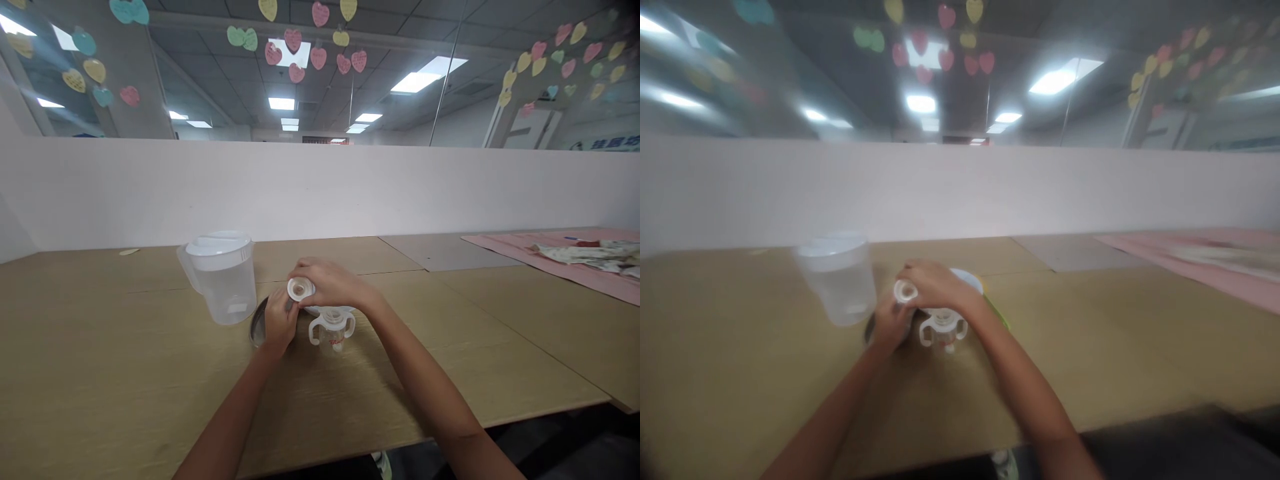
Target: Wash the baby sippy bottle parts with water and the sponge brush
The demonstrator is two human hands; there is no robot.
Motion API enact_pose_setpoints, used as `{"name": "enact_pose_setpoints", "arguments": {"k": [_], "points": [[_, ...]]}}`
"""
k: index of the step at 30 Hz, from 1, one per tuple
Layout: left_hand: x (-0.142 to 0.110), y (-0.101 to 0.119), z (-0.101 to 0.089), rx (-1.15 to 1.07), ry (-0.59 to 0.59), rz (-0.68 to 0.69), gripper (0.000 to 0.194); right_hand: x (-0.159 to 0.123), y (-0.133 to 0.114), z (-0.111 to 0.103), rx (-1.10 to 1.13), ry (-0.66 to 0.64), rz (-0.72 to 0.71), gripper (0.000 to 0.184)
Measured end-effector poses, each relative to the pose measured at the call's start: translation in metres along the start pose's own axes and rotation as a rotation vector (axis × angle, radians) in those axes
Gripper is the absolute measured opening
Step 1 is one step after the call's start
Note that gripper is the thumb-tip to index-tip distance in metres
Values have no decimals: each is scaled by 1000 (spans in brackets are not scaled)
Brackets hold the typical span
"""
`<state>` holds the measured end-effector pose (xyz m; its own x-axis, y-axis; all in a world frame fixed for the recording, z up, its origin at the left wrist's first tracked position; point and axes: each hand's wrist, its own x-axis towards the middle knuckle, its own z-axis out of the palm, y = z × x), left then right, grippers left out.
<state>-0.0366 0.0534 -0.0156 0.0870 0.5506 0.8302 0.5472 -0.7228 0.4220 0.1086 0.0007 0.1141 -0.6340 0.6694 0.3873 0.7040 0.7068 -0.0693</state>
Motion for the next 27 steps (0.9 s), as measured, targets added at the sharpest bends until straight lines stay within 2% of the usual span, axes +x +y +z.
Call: {"name": "enact_pose_setpoints", "arguments": {"k": [14,21,27], "points": [[-1,-2,5,40,35,43,49,1,-4,-1,53,-14,24,18],[-2,-1,5,122,40,54,47,1,0,2,62,-15,27,19],[1,-7,4,166,60,240,32,2,4,1,53,-57,-45,13]]}}
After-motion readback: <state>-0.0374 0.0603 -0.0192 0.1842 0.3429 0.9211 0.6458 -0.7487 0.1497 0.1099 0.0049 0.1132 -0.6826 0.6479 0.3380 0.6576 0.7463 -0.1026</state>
